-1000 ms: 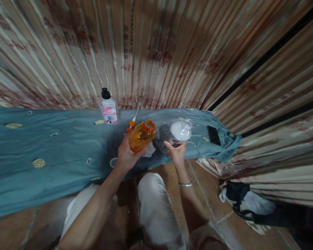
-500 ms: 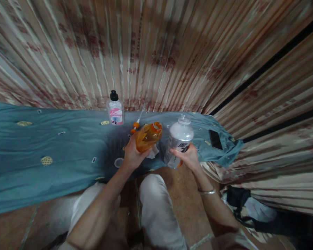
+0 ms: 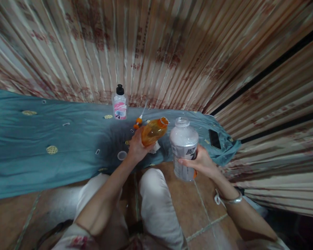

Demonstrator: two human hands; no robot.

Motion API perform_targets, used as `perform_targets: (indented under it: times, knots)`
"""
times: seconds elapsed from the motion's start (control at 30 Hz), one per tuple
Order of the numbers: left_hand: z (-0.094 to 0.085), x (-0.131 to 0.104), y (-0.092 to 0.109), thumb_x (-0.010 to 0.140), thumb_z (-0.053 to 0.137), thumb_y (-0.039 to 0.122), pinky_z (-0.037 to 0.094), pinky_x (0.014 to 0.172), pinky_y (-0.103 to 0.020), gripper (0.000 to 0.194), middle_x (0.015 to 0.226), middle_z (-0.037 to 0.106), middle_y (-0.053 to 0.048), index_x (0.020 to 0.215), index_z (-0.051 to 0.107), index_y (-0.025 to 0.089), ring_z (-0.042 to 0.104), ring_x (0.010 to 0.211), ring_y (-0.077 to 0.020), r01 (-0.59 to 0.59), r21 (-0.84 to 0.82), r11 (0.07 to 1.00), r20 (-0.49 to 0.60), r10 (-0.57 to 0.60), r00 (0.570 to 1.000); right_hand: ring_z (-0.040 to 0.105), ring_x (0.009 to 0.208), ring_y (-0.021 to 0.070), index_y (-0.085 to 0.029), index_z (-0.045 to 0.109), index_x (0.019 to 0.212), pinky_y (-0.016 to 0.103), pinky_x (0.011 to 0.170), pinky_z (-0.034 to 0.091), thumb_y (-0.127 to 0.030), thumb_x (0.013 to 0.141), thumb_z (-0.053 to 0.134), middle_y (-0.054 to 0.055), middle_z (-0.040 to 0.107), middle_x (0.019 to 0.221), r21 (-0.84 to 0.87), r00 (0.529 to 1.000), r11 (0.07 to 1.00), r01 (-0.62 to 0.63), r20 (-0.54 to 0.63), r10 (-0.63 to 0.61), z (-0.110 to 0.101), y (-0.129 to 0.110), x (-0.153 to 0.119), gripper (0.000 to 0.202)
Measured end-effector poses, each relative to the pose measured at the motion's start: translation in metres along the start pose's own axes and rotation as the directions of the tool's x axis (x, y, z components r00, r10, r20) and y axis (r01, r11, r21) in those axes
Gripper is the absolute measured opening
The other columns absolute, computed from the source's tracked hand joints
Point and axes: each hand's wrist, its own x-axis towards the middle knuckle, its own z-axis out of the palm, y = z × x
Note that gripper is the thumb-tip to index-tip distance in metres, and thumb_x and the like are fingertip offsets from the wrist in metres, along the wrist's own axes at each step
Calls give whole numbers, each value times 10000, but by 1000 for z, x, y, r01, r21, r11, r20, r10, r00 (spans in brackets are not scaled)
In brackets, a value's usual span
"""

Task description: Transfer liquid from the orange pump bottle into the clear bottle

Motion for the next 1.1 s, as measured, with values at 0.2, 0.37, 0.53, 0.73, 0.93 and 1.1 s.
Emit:
perform_targets:
  times: [0.2, 0.37, 0.53, 0.73, 0.93, 1.1]
  knots:
    - [1, 0, 3, 683, 775, 314, 536, 923, -411, 698, 1186, 625, -105, 1259, 406, 177, 636, 1081, -256, -21, 2, 1000, -5, 21, 1000, 665, 883, 268, -151, 537, 1184, 357, 745, 531, -510, 583, 765, 81, 712, 1000, -131, 995, 990, 58, 84, -47, -12, -6, 4, 737]
    - [1, 0, 4, 674, 777, 304, 527, 943, -420, 680, 1192, 623, -108, 1244, 430, 172, 627, 1096, -264, 13, -7, 1000, -3, -13, 1000, 669, 818, 261, -136, 562, 1158, 328, 704, 517, -541, 585, 733, 66, 717, 933, -350, 992, 933, 81, 117, -42, -21, -16, 9, 723]
    - [1, 1, 4, 671, 773, 276, 528, 940, -418, 670, 1165, 635, -104, 1239, 436, 163, 638, 1069, -263, 11, -25, 1000, -2, -11, 1000, 675, 845, 271, -123, 530, 1195, 318, 702, 511, -548, 596, 708, 72, 719, 948, -455, 994, 889, 43, 111, 9, -29, -24, 11, 755]
    - [2, 1, 1, 662, 785, 304, 522, 947, -409, 699, 1174, 633, -123, 1242, 425, 152, 636, 1078, -272, -6, 13, 1000, -1, 6, 1000, 686, 850, 290, -118, 497, 1252, 316, 676, 499, -556, 605, 688, 83, 722, 935, -558, 995, 829, 39, 95, 17, -32, -32, 13, 805]
    - [1, -1, 1, 700, 755, 349, 518, 948, -403, 675, 1212, 616, -113, 1252, 410, 172, 626, 1103, -260, 2, 21, 1000, 2, -2, 1000, 688, 767, 297, -114, 502, 1232, 319, 621, 478, -557, 601, 678, 78, 710, 829, -672, 996, 737, 68, 88, -11, -39, -38, 16, 791]
    - [1, -1, 2, 704, 747, 343, 517, 945, -414, 669, 1200, 619, -117, 1255, 413, 161, 622, 1106, -269, 9, 18, 1000, 17, -9, 1000, 670, 676, 301, -126, 493, 1238, 325, 559, 445, -581, 595, 689, 62, 682, 736, -705, 993, 702, 103, 110, -36, -46, -36, 19, 812]
